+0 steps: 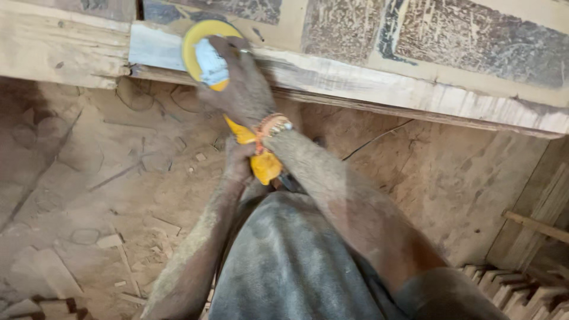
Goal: The person sands wooden panels using a power grinder, moving the tool across the flat surfaces and along the edges.
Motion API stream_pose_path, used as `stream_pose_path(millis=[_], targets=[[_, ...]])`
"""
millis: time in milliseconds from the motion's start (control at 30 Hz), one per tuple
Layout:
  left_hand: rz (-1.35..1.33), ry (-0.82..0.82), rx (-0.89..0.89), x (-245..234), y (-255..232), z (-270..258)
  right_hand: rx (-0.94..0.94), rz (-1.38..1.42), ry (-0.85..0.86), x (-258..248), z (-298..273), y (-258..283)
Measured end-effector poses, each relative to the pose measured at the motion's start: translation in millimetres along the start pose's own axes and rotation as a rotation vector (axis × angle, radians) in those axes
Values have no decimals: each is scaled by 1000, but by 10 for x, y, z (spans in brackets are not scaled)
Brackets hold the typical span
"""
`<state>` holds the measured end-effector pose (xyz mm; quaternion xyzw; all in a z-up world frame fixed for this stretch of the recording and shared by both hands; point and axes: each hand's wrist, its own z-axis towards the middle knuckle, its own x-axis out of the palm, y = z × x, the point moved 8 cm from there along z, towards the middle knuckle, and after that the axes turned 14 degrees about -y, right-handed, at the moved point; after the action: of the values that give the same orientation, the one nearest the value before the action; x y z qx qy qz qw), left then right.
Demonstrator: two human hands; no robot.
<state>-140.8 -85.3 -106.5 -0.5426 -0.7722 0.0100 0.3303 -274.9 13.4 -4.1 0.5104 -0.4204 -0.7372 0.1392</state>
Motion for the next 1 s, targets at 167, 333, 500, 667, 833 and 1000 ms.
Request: stream_pose_path(millis=[167,333,500,667,833,1000], targets=[[42,5,-173,559,469,-255,-47,-68,-104,-757,-130,-409],[245,84,-229,891,970,-270,131,-53,-202,-1415,-310,-965],[297,153,-232,1293,1417,-205,169,-99,-264,-2002,-413,-1443],[385,207,-238,1639,2079,-146,161,-147,-311,-2620,-551,-1923],[379,242,-265,2022,2664,-270,213,-176,-319,-3225,-768,-2391],[382,279,-262,2474,3140,-314,217,-185,-350,-3762,-919,-2824]])
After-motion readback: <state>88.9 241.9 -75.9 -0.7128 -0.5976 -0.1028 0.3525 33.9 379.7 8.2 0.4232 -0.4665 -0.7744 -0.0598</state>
